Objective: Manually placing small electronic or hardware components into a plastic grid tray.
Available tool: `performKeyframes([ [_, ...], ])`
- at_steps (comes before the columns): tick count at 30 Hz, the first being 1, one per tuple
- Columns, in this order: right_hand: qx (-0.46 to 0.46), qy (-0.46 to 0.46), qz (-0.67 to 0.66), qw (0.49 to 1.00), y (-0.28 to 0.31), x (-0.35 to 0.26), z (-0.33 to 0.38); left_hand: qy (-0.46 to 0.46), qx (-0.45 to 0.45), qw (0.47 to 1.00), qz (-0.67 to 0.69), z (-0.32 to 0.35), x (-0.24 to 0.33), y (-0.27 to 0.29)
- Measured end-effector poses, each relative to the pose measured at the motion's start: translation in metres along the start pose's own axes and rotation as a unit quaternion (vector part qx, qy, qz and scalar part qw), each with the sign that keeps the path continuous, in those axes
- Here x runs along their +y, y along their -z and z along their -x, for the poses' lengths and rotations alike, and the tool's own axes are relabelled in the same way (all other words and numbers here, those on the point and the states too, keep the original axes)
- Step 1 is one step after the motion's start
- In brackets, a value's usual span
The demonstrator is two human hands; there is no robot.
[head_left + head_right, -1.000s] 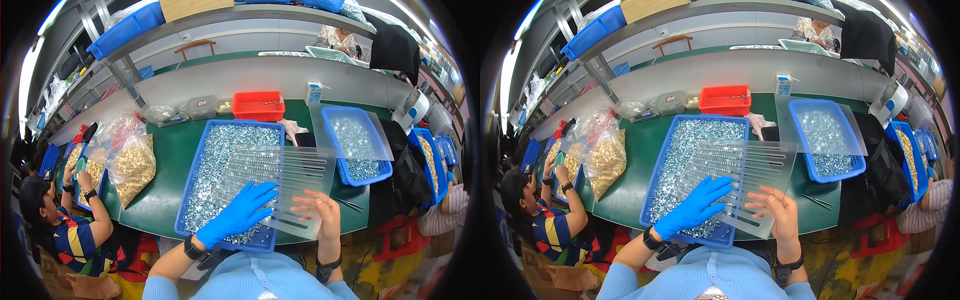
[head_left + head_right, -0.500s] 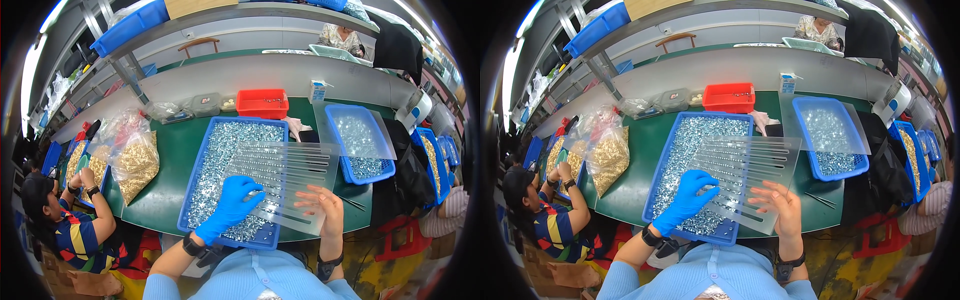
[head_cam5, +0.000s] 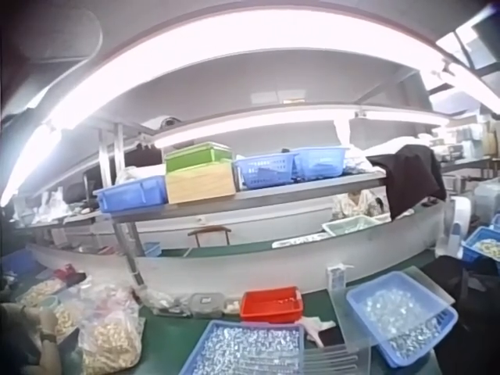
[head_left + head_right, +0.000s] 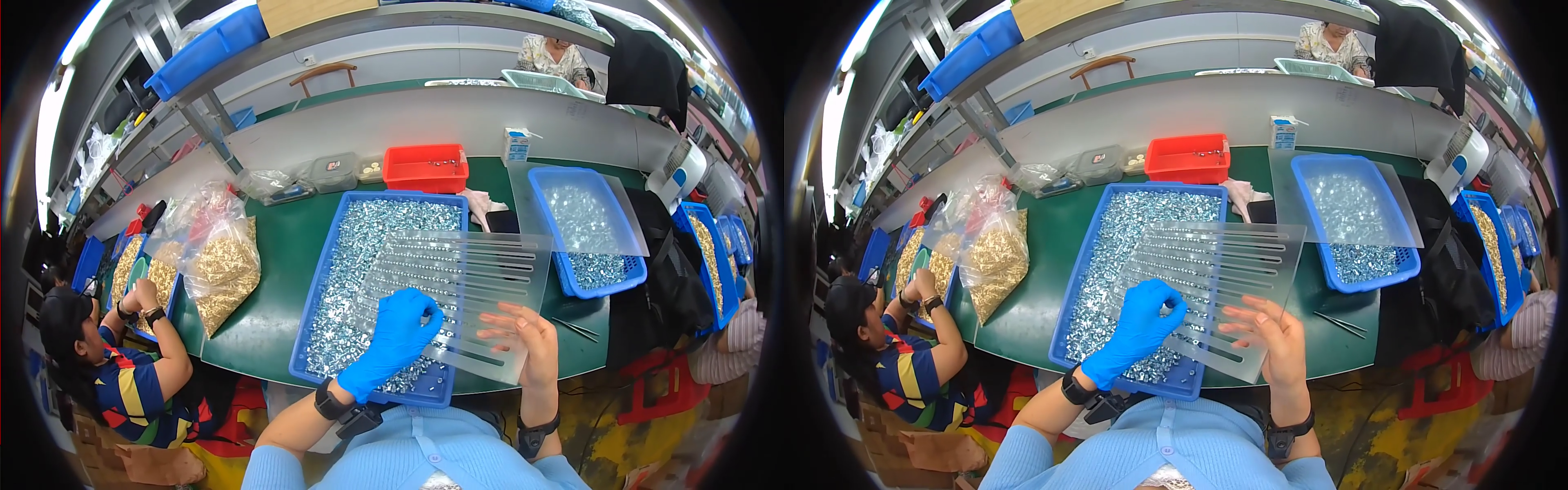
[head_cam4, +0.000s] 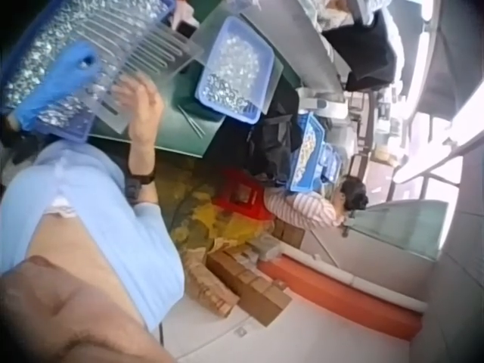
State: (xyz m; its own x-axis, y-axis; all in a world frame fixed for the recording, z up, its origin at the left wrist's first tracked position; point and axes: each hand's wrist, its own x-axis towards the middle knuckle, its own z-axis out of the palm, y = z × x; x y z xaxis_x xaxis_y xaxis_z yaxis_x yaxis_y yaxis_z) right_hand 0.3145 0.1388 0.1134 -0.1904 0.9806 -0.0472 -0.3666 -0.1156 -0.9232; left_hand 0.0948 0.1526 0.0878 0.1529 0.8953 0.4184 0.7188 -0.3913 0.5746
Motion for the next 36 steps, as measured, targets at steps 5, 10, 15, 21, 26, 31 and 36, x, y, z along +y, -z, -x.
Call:
performKeyframes([
  [5, -0.006, 0.000, 0.002, 1.000, 0.000, 0.000, 0.000, 0.119, 0.055, 0.984, 0.117, 0.004, -0.005, 0.019],
  [10, -0.006, 0.000, 0.006, 1.000, 0.001, -0.002, 0.000, 0.356, -0.193, 0.795, 0.451, 0.050, -0.012, 0.056],
  [15, -0.007, -0.001, 0.007, 1.000, -0.002, 0.000, 0.000, 0.465, -0.237, 0.603, 0.603, 0.060, 0.029, 0.031],
  [21, -0.013, -0.006, 0.000, 1.000, -0.002, 0.001, 0.003, 0.381, -0.031, 0.395, 0.835, 0.051, 0.021, -0.027],
  [26, 0.002, -0.003, 0.005, 1.000, -0.005, -0.001, 0.004, 0.362, -0.041, 0.391, 0.845, 0.051, 0.021, -0.027],
  [31, -0.002, -0.004, 0.006, 1.000, -0.004, 0.000, 0.003, 0.340, -0.034, 0.374, 0.862, 0.050, 0.024, -0.028],
  [36, 0.001, -0.004, 0.013, 1.000, -0.005, 0.000, 0.003, 0.371, -0.066, 0.361, 0.853, 0.054, 0.022, -0.025],
])
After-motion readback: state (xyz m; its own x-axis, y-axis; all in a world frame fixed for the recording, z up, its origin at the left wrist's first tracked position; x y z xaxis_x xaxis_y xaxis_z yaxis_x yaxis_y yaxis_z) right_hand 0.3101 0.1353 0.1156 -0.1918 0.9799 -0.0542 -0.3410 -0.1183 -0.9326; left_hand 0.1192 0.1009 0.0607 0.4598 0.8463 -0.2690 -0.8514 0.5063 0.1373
